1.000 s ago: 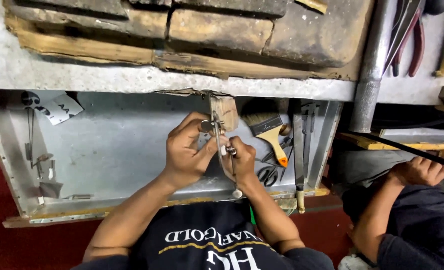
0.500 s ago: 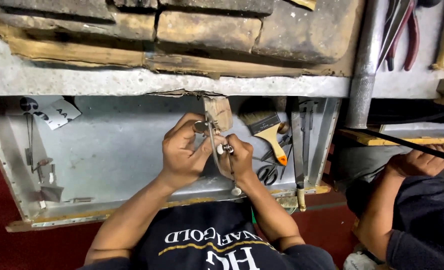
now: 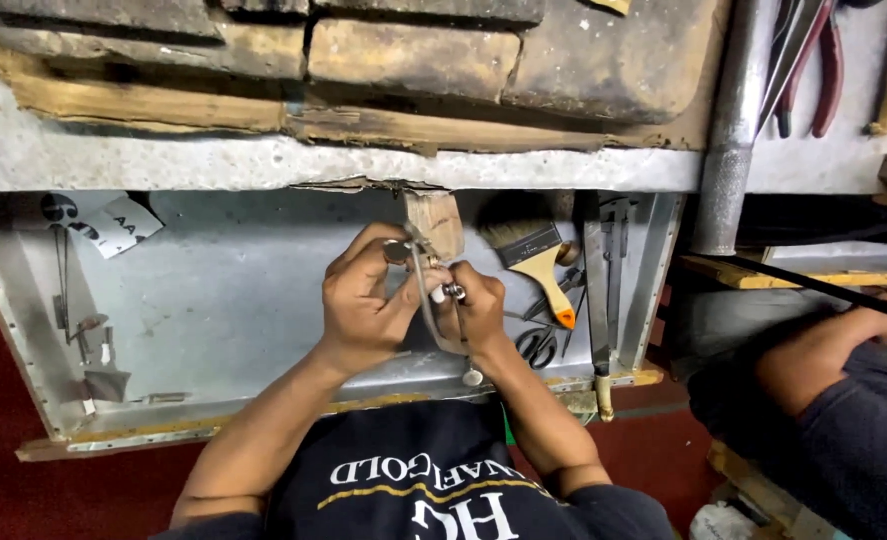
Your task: Using a jeweler's saw to cut a small metal piece on a wooden bench pin, followed by brushing away metal shavings.
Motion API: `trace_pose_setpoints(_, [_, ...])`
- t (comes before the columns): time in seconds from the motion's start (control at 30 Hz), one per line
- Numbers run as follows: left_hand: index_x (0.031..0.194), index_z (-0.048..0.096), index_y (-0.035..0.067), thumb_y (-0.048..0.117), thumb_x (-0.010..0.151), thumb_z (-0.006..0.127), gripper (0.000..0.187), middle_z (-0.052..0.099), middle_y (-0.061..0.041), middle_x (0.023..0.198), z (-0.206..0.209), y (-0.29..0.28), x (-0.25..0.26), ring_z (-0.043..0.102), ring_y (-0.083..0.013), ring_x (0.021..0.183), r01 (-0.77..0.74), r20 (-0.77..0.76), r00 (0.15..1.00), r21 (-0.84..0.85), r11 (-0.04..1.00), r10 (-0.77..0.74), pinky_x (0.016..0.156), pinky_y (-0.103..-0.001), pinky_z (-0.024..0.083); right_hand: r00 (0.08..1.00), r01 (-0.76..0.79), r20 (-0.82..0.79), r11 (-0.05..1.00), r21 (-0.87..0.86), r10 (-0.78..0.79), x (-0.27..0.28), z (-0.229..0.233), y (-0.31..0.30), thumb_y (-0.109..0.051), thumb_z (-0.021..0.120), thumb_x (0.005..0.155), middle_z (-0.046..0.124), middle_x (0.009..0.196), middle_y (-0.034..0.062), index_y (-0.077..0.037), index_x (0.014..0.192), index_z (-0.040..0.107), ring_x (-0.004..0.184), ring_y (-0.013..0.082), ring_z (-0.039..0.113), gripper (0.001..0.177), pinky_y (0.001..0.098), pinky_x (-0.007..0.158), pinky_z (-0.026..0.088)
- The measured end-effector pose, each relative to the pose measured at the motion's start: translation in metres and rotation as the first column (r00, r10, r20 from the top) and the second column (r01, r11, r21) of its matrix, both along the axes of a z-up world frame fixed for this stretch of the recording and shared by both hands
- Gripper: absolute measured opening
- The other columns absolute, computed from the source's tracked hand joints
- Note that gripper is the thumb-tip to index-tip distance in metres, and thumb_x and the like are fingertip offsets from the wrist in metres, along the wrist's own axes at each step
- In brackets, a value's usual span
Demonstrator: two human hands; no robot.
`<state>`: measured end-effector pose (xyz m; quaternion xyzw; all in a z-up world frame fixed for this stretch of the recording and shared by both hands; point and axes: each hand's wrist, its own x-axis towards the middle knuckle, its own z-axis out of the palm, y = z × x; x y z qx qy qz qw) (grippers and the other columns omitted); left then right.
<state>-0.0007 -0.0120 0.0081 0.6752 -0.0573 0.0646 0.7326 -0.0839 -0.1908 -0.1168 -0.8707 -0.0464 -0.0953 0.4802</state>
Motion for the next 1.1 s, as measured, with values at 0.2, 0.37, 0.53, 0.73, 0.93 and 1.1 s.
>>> trace_pose_setpoints(0.2, [0.083, 0.067, -0.001, 0.008, 0.089, 0.081, 0.018, 0.068, -0.018, 0.083, -0.014, 0.0, -0.006, 0.072, -0.0363, 0.081, -0.001, 0.032, 0.999, 0.091, 0.996, -0.002, 0.074, -0.043, 0.057, 0.994, -0.007, 0.109, 1.0, -0.026, 0.01, 0.042, 0.041, 0.023, -0.025, 0.064, 0.097, 0.052, 0.047, 0.0066, -0.009, 0.069, 0.06, 0.039, 0.0325, 0.053, 0.032, 0.0329, 0.042, 0.047])
trace_pose_setpoints(0.37, [0.081, 0.063, 0.0, 0.011, 0.093, 0.077, 0.022, 0.065, -0.015, 0.083, -0.025, 0.006, 0.001, 0.068, -0.0288, 0.082, 0.129, -0.006, 0.992, -0.062, 0.99, -0.129, 0.079, -0.039, 0.056, 0.998, -0.007, 0.065, 1.0, -0.011, 0.008, 0.042, 0.047, 0.022, -0.029, 0.07, 0.095, 0.053, 0.048, 0.003, -0.009, 0.074, 0.062, 0.039, 0.0263, 0.055, 0.03, 0.03, 0.044, 0.05])
trace_pose_setpoints(0.53, [0.083, 0.064, 0.001, 0.017, 0.096, 0.072, 0.022, 0.064, -0.013, 0.087, -0.029, 0.011, 0.003, 0.066, -0.0235, 0.085, 0.215, 0.001, 0.976, -0.129, 0.968, -0.217, 0.081, -0.038, 0.056, 0.998, -0.026, 0.055, 1.0, -0.001, 0.026, 0.045, 0.052, 0.024, -0.035, 0.064, 0.097, 0.051, 0.046, 0.0036, -0.008, 0.073, 0.061, 0.036, 0.0257, 0.052, 0.037, 0.0315, 0.041, 0.047])
trace_pose_setpoints(0.73, [0.084, 0.065, -0.001, 0.023, 0.092, 0.074, 0.027, 0.065, -0.015, 0.086, -0.03, 0.011, 0.003, 0.067, -0.0264, 0.083, 0.196, 0.045, 0.98, -0.045, 0.98, -0.194, 0.079, -0.039, 0.056, 0.998, -0.045, 0.043, 0.999, 0.025, 0.044, 0.051, 0.063, 0.028, -0.024, 0.065, 0.091, 0.051, 0.048, 0.0075, -0.006, 0.076, 0.062, 0.04, 0.0308, 0.057, 0.023, 0.0352, 0.042, 0.048])
trace_pose_setpoints(0.93, [0.08, 0.068, -0.001, 0.012, 0.084, 0.085, 0.022, 0.07, -0.018, 0.08, -0.02, 0.011, 0.003, 0.072, -0.0377, 0.079, 0.07, 0.073, 0.994, 0.131, 0.989, -0.08, 0.074, -0.042, 0.058, 0.989, -0.049, 0.14, 0.999, -0.016, 0.051, 0.055, 0.068, 0.031, -0.027, 0.062, 0.099, 0.053, 0.049, 0.0081, -0.006, 0.075, 0.063, 0.04, 0.0331, 0.055, 0.032, 0.034, 0.044, 0.049])
trace_pose_setpoints(1.1, [0.08, 0.071, 0.004, 0.008, 0.084, 0.083, 0.014, 0.07, -0.015, 0.08, -0.04, 0.009, -0.008, 0.073, -0.0363, 0.08, 0.013, 0.055, 0.998, 0.011, 1.0, -0.014, 0.075, -0.04, 0.058, 0.973, -0.036, 0.224, 0.997, -0.074, 0.051, 0.043, 0.024, 0.016, -0.018, 0.063, 0.097, 0.053, 0.048, 0.0074, -0.005, 0.075, 0.065, 0.037, 0.0335, 0.052, 0.026, 0.033, 0.042, 0.049])
